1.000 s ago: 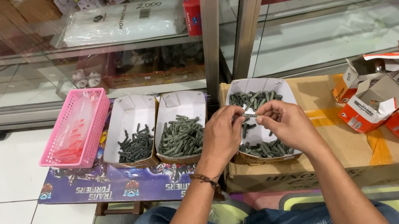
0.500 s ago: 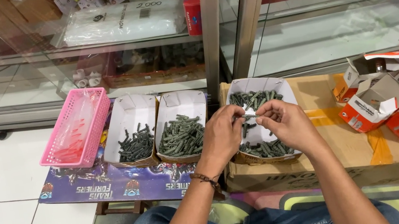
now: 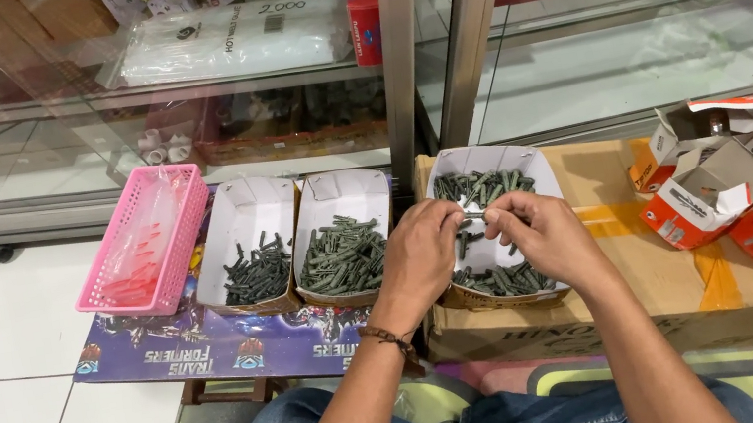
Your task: The person sits on the floor and sorts small, dark-colored fasteners by hand. They pick up individual fasteners from a white box, inspect them, and place them into one of two other white boxes positioned nearby.
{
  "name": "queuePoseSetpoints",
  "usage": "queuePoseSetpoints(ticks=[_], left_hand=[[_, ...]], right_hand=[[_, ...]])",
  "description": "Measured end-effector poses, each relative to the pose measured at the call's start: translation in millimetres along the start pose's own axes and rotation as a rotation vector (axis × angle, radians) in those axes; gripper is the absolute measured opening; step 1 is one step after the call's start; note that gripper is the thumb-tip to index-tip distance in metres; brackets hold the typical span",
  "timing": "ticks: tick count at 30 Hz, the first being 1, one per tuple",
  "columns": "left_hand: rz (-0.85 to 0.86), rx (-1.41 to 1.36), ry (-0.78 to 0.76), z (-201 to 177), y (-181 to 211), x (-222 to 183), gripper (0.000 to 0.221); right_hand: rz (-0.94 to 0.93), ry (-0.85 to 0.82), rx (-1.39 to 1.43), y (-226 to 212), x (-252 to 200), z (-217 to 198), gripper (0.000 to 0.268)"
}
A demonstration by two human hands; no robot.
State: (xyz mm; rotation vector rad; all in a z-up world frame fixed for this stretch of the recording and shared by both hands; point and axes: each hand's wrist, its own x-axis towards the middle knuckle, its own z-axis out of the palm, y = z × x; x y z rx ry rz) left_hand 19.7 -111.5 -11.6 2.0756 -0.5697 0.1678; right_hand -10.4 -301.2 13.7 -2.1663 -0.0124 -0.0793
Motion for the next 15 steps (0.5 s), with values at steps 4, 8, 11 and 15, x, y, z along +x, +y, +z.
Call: queuePoseSetpoints(ticks=[4,8,11,15], left_hand=[[-0.003,0.0,-0.004,-1.6,1.9,-0.8,0.023],[-0.001,-0.016,-0.041,-6.2,7.0,0.1,0.022],[0.004,-0.019,-0.051,-15.6,16.6,-1.9,0.021],[0.06,0.033,-0.027,-25.2,13.6,-2.3,0.018]], right_hand=[[-0.004,0.003,-0.005,1.2,0.1,0.5,0.018],[-0.007,0.024,0.077,5.4,0.2,1.2,0.015],[-0.009,0.037,0.137,6.6,0.6,1.5,0.014],[-0.042,0.031,0.202,6.0,6.5,4.1,0.016]])
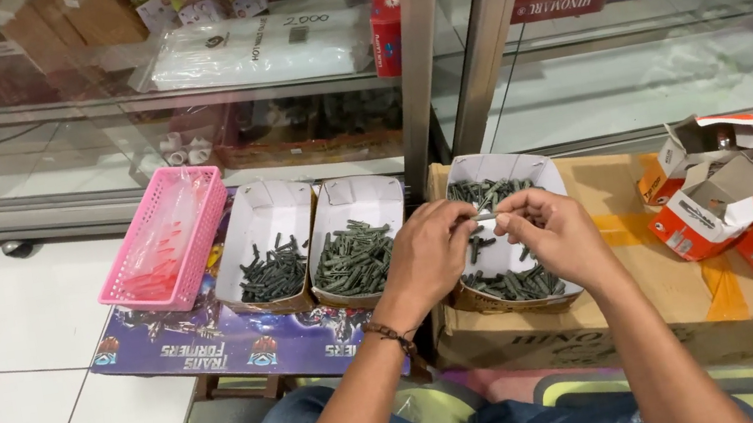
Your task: The person sits on the floor and sorts small, dark-colored fasteners by hand. They pick up individual fasteners from a white box, inspect them, and place them into one of two other white boxes positioned nearby.
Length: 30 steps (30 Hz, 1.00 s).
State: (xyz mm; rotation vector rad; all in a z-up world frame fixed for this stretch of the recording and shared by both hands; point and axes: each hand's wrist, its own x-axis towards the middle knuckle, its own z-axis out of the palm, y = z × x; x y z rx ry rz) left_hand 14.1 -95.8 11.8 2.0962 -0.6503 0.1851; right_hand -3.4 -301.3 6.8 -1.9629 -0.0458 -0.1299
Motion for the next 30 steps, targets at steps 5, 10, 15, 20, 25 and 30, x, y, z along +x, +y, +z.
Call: queuePoseSetpoints(ticks=[5,10,15,20,25,30], left_hand=[[-0.007,-0.039,0.055,-39.9,1.6,-13.3,0.017],[-0.034,-0.001,0.1,-75.6,-11.3,-27.8,0.015],[-0.146,0.116,0.046,-100.6,-30.6,-44.6,0.016],[-0.22,0.156,0.014,-115.5,-48.5,-59.5,0.016],[-0.274,0.178,-0.012,-122.8,-64.4,-68.4,0.017],[-0.284,0.27,-0.028,-123.3,-74.7,-73.5,0.022]], right_hand=[[-0.033,-0.068,-0.029,-29.8,4.3,19.8,0.017],[-0.09,-0.152,-0.18,-65.2,13.5,50.0,0.018],[-0.151,-0.284,-0.385,-77.5,26.5,87.9,0.016],[-0.118,-0.367,-0.459,-84.4,28.9,120.3,0.016],[-0.09,-0.425,-0.45,-85.9,27.1,142.7,0.016],[-0.112,-0.492,-0.594,-86.3,25.3,150.9,0.027]])
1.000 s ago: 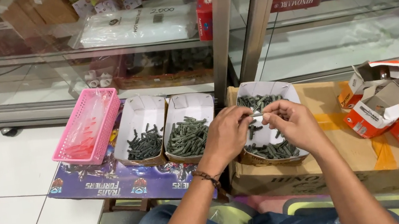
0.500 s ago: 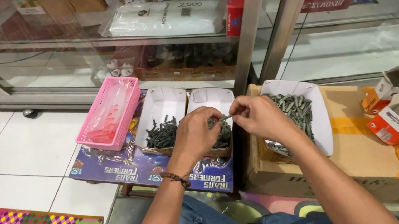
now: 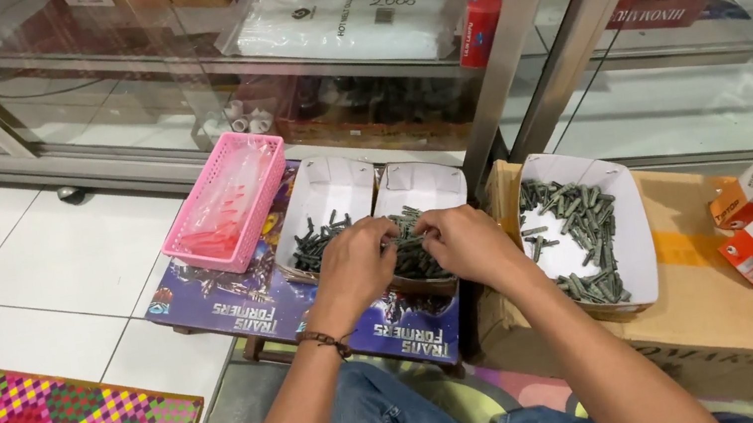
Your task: The person sits on the floor and sorts small, dark-colored fasteners by hand. They pick up individual fasteners from a white box, inspect them, and place them into one of two other white boxes positioned nearby.
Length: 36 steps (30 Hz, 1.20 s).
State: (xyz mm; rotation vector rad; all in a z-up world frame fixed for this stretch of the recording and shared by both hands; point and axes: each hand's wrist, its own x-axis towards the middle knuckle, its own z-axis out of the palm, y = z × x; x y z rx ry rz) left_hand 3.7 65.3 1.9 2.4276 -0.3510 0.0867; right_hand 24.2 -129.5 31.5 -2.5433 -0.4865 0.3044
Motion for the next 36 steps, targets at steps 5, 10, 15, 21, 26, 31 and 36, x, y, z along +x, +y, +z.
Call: queuePoseSetpoints(ticks=[5,10,15,21,26,31,36], left_hand=[[0.009,-0.041,0.011,7.5,2.8,0.8,0.019],[0.108,-0.106,0.052,23.2,20.6,5.1,0.016],[0.228,-0.217,0.121,47.1,59.7,16.8,0.012],[0.328,-0.305,0.102,71.9,115.4,31.0,0.017],[0.319,-0.336,0.079,96.3,127.4,41.4,0.021],[0.245,-0.337,0.062,108.6,122.2,42.7,0.021],[0.253,-0.363,0.098,120.1,115.5,46.6,0.021]], right_hand=[[0.03,0.046,0.012,-6.0,-18.7,-14.5,0.023],[0.051,0.27,0.151,24.8,-32.9,-32.4,0.016],[0.152,0.535,0.263,84.2,-37.6,-44.3,0.015],[0.232,0.354,0.07,113.8,-46.3,-55.7,0.018],[0.212,0.237,-0.116,111.6,-53.0,-60.7,0.008],[0.228,0.204,-0.235,115.9,-53.7,-57.0,0.019],[0.195,0.154,-0.23,119.6,-54.2,-56.1,0.017]])
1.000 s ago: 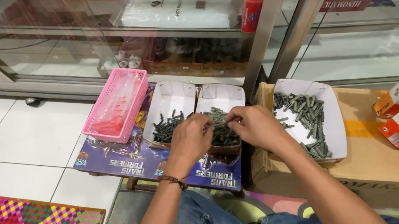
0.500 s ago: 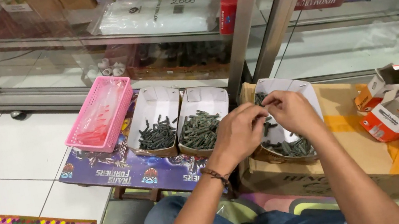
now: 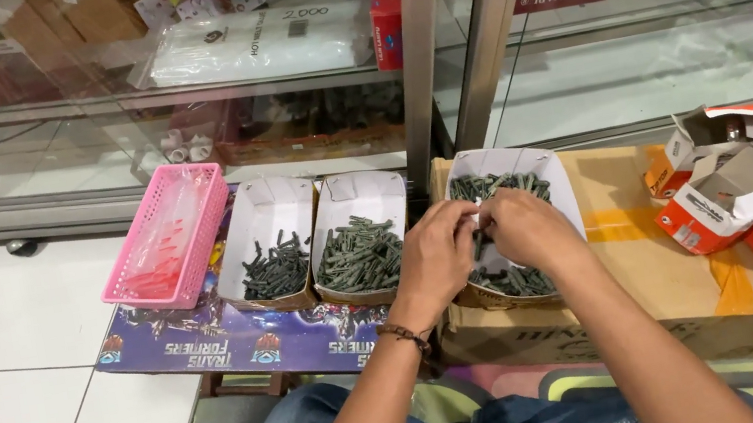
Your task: The person sits on the floor and sorts small, dark-colored fasteners by hand. They pick up individual fasteners from a white box, inspect them, and place them into one of two other white boxes positioned nearby.
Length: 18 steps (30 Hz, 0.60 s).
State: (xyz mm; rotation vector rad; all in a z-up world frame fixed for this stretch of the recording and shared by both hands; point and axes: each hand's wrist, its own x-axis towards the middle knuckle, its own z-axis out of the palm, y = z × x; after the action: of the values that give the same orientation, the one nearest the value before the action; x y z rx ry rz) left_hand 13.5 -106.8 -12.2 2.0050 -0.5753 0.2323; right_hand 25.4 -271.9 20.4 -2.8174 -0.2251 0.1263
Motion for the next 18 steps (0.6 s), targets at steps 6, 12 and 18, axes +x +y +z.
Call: queuePoseSetpoints(ticks=[6,12,18], left_hand=[[-0.021,0.036,0.026,-2.0,5.8,-1.7,0.021],[-0.088,0.051,-0.001,-6.3,11.4,1.4,0.029],[-0.046,0.141,-0.035,-7.9,17.9,1.8,0.026]], right_hand=[[0.072,-0.03,0.111,3.3,-10.0,-4.4,0.022],[0.129,0.04,0.333,3.0,-19.9,-16.9,0.02],[0.131,0.138,0.61,8.1,-37.0,-8.9,0.021]])
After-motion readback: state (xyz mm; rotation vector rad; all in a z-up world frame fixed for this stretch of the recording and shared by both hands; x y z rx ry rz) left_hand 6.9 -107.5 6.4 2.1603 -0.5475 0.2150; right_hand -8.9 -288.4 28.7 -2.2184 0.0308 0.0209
